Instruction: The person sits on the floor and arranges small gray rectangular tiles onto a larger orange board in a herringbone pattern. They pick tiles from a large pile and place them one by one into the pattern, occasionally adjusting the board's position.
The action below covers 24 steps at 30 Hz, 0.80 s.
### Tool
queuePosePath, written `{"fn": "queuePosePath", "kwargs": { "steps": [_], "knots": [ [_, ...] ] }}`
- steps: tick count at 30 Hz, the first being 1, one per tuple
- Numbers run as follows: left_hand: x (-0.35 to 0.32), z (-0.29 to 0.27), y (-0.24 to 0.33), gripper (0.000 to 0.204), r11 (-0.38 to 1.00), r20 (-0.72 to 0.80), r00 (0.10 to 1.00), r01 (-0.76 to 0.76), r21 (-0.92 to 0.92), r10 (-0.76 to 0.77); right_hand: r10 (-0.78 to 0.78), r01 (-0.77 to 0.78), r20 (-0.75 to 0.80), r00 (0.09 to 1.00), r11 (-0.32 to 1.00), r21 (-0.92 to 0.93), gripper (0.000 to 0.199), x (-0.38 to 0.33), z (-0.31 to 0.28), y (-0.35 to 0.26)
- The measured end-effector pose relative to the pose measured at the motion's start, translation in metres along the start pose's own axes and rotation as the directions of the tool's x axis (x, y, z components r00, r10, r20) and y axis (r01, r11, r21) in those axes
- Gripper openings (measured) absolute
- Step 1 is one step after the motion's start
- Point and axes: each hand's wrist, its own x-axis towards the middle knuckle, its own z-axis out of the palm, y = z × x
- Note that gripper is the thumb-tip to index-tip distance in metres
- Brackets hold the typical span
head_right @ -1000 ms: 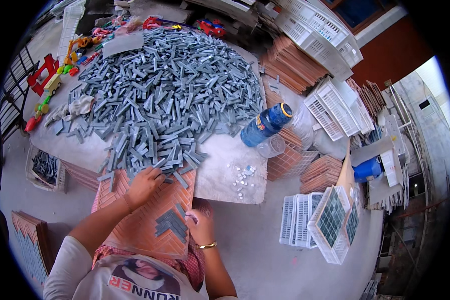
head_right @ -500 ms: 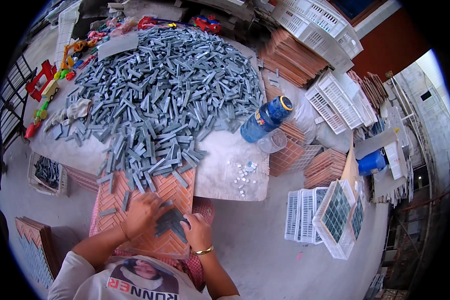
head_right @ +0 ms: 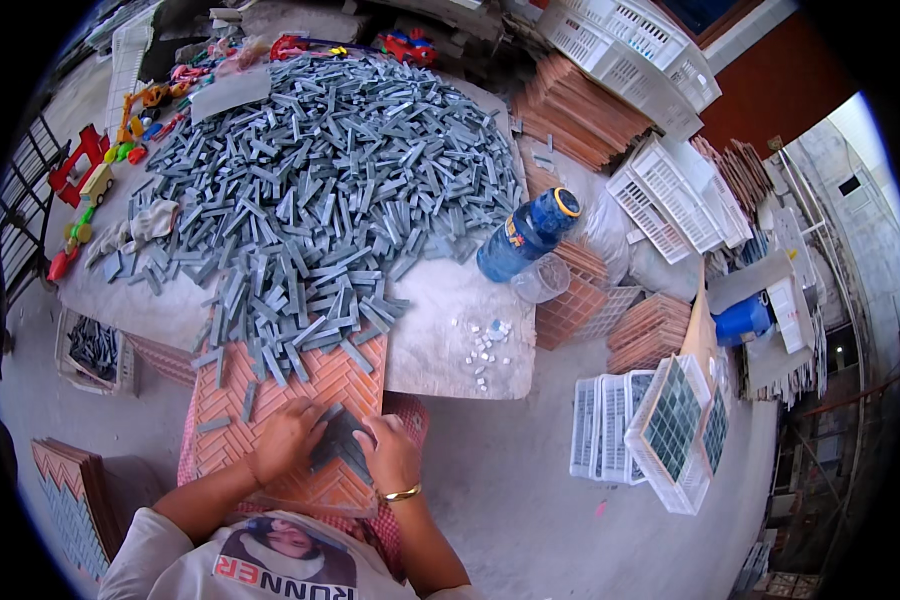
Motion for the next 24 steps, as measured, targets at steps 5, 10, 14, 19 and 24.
{"fn": "queuePosePath", "kwargs": {
  "steps": [5,10,14,19,24],
  "knots": [
    [0.006,-0.008,-0.011,0.019,0.959,0.065,0.997,0.066,-0.276,-0.050,-0.259,0.239,0.133,0.957,0.959,0.152,0.023,0.029,-0.001,-0.014],
    [-0.002,-0.005,-0.013,0.029,0.986,0.017,1.000,0.008,-0.167,-0.005,-0.414,0.375,0.274,0.868,0.908,0.186,0.017,0.053,0.021,0.013],
    [-0.014,-0.006,-0.006,0.041,0.997,-0.019,1.000,0.011,-0.071,-0.013,-0.430,0.388,0.332,0.840,0.903,0.185,0.010,0.063,0.023,0.013],
    [-0.020,-0.008,-0.005,0.046,1.000,0.103,0.994,0.022,0.002,-0.022,-0.354,0.317,0.238,0.905,0.931,0.179,0.012,0.062,0.022,0.010],
    [-0.021,0.003,-0.013,0.043,0.996,0.031,0.997,-0.075,0.037,0.074,-0.213,0.184,0.128,0.969,0.961,0.205,0.013,0.059,0.009,0.001]
  ]
}}
